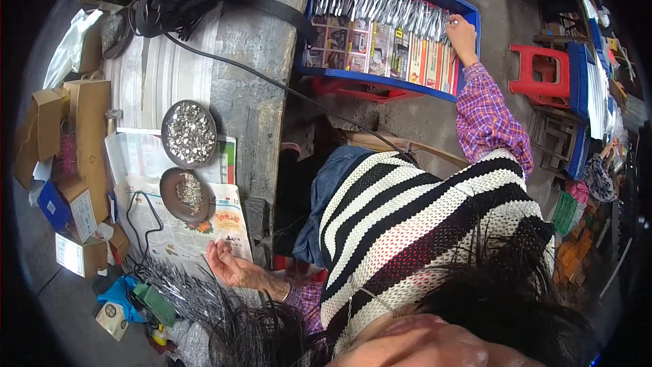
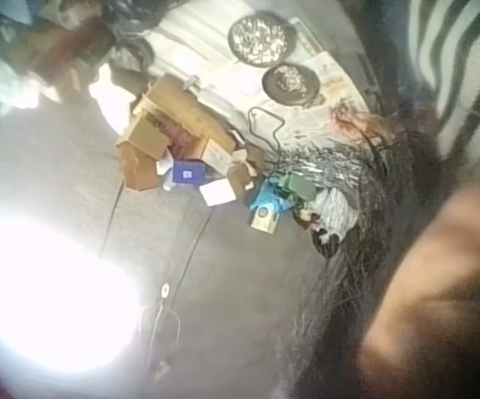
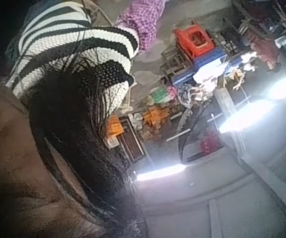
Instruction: Manually assembling small metal components by inserting pins into bases at a workbench.
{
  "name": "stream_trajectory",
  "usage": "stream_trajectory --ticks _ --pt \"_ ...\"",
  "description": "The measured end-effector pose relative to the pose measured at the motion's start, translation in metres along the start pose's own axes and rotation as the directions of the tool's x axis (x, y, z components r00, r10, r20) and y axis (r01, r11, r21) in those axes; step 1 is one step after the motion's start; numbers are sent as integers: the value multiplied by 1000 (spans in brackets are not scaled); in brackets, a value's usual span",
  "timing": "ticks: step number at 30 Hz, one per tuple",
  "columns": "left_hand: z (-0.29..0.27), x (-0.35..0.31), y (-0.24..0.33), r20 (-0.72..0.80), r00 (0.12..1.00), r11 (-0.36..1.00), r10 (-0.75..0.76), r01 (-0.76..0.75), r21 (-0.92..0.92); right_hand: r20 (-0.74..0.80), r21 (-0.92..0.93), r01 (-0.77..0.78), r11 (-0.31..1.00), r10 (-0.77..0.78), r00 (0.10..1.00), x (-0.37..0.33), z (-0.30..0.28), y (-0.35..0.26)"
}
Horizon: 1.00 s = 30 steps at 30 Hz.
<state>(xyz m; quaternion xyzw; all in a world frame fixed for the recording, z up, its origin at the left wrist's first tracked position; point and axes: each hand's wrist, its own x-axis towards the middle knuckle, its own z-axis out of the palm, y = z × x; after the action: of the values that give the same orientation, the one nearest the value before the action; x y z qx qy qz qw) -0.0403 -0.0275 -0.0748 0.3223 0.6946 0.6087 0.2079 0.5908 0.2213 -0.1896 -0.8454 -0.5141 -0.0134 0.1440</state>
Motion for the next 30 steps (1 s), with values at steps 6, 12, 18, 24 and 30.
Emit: stream_trajectory --ticks 6,12,18,24,30 --pt "3 -2 4 -1 1000 1000 -16 16 -18 -28 108 -18 994 21 999 -22 -2 12" --pt "5 0 5 5 1000 1000 6 -6 -1 157 -22 -6 1000 9 988 -80 -17 16" --pt "13 -1 12 6 1000 1000 -1 1 9 53 -118 108 987 -102 993 -76 -1 18" --pt "9 -1 9 16 998 998 54 -54 18 -37 -135 199 971 -206 978 -58 -2 15" --pt "6 -1 7 32 999 1000 5 -6 11 -60 -145 242 959 -252 966 -43 4 26"
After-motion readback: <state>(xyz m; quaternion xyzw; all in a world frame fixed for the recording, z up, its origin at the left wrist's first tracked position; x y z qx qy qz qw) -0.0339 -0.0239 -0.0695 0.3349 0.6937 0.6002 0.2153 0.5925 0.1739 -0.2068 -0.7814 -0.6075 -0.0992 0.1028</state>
